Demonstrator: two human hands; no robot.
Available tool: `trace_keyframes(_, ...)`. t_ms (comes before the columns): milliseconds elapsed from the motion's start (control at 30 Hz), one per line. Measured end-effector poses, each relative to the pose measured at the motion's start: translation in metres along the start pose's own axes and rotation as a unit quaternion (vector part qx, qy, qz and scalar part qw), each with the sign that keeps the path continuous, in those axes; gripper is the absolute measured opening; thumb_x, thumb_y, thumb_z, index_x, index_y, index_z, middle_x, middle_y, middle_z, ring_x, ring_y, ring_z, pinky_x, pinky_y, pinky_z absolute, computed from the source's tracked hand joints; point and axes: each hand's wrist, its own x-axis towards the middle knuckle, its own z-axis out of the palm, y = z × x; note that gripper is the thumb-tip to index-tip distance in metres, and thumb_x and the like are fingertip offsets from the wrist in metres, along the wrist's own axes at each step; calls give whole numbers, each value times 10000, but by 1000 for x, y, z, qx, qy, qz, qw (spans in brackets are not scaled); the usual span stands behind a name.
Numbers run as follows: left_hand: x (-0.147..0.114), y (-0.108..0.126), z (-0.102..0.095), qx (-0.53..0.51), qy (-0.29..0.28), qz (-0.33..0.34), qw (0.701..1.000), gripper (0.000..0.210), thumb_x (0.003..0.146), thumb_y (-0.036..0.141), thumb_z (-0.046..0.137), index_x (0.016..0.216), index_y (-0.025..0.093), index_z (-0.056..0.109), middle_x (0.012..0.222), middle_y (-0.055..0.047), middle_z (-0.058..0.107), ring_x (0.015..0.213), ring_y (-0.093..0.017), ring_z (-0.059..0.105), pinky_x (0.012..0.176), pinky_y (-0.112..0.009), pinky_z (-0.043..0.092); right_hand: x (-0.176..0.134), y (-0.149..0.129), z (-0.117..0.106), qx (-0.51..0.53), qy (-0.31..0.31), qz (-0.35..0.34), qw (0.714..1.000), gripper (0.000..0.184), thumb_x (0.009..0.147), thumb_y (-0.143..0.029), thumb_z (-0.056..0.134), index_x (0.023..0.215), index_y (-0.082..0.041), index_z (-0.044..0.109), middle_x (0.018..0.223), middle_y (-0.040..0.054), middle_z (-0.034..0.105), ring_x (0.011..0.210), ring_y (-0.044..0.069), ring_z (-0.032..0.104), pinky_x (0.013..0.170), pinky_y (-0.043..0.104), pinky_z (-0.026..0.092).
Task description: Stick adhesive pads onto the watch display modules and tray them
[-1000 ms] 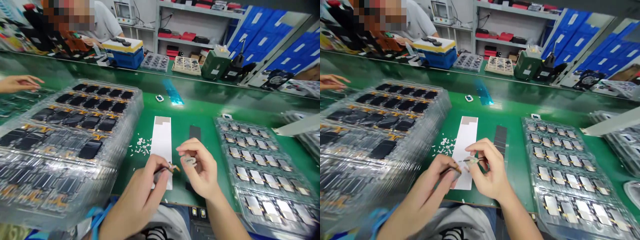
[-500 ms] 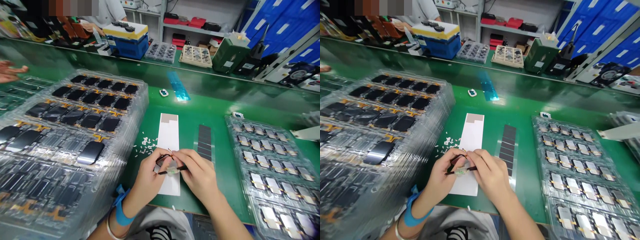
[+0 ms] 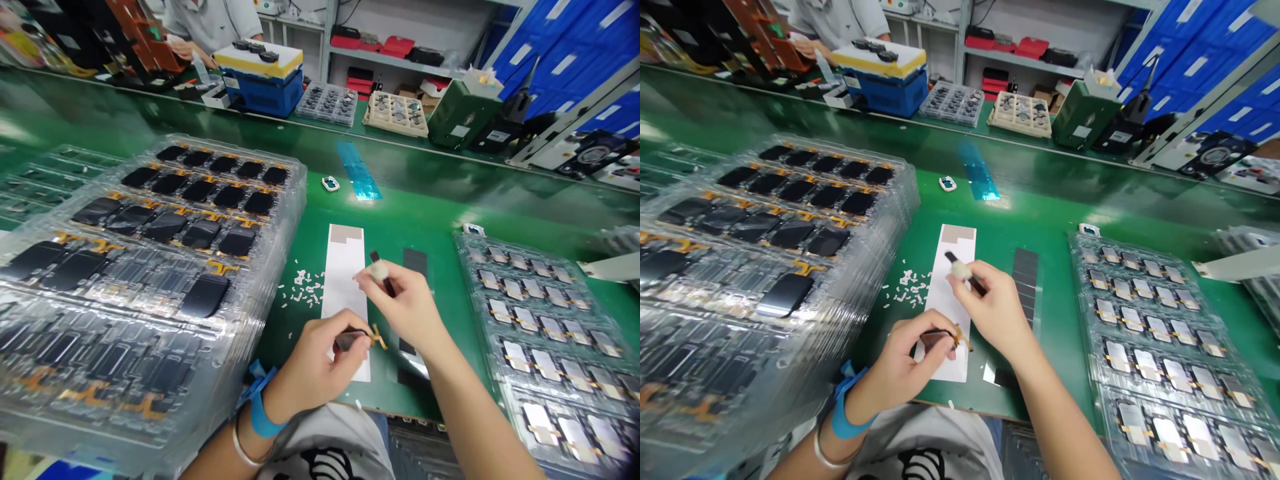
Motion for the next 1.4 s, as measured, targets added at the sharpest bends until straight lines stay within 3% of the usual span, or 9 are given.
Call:
trace_keyframes(100, -3, 5, -1, -13, -72, 29, 997, 97, 937, 177, 518, 904, 174, 609, 756, -23, 666, 612, -116, 592, 524, -196, 406, 24, 0, 20, -44, -61, 23, 997, 231, 842, -264, 644, 635, -179, 585, 581, -46, 519, 538, 90, 376, 540, 239, 286)
trace_keyframes(200, -4, 5, -2, -26, -83, 41, 995, 110, 954, 180, 488, 921, 170, 593, 761, -21, 626, 625, -114, 575, 529, -199, 395, 40, 4, 40, -56, -89, 23, 994, 312, 778, -184, 668, 524, -186, 487, 543, -46, 467, 547, 100, 376, 571, 256, 267)
trace_keyframes(267, -4, 2, -2, -41, -71, 28, 996, 103, 982, 216, 478, 968, 175, 572, 751, -12, 585, 613, -115, 552, 531, -208, 391, 43, 8, 46, -49, -92, 25, 994, 236, 755, -141, 655, 555, -186, 536, 596, -29, 516, 593, 117, 430, 607, 261, 289)
trace_keyframes(467, -6, -8, 1, -137, 63, 16, 988, 96, 1033, 288, 470, 991, 203, 487, 780, 10, 535, 657, -106, 533, 601, -202, 429, 32, 15, 35, 42, -82, 63, 994, 67, 782, -245, 667, 809, -190, 694, 788, 12, 670, 732, 156, 568, 715, 276, 406)
trace_keyframes(733, -4, -15, 2, -127, 212, -16, 969, 153, 1005, 357, 556, 1013, 221, 486, 620, 71, 487, 518, -84, 441, 500, -165, 362, -5, 3, 22, 250, -125, 146, 949, 472, 703, -627, 782, 668, -174, 655, 632, 0, 584, 589, 114, 502, 603, 259, 428)
trace_keyframes(933, -5, -17, 2, -100, 184, -31, 977, 161, 1021, 368, 522, 998, 225, 453, 686, 58, 475, 566, -88, 409, 524, -178, 341, -17, 6, 21, 344, -141, 162, 914, 429, 785, -560, 768, 659, -165, 657, 588, -33, 535, 494, 60, 354, 515, 222, 345)
trace_keyframes(1100, -3, -15, 2, -91, 154, -19, 984, 129, 1033, 329, 497, 980, 230, 434, 688, 66, 448, 563, -87, 386, 502, -179, 310, -16, 10, 17, 375, -161, 162, 899, 330, 808, -449, 792, 668, -165, 702, 553, -42, 537, 485, 54, 360, 536, 219, 376)
trace_keyframes(1267, -5, -15, 1, -80, 133, -32, 987, 117, 1039, 325, 484, 988, 231, 438, 685, 65, 438, 571, -93, 370, 513, -194, 301, -16, 10, 15, 347, -155, 172, 909, 303, 788, -443, 811, 682, -172, 729, 603, -5, 637, 552, 88, 501, 575, 229, 416)
trace_keyframes(1400, -8, -16, -1, -109, 103, -61, 987, 128, 1058, 364, 435, 1037, 238, 424, 736, 47, 477, 642, -107, 433, 595, -208, 368, -18, 7, 13, 281, -137, 132, 941, 302, 798, -477, 793, 739, -184, 752, 683, 35, 712, 595, 125, 547, 580, 257, 411)
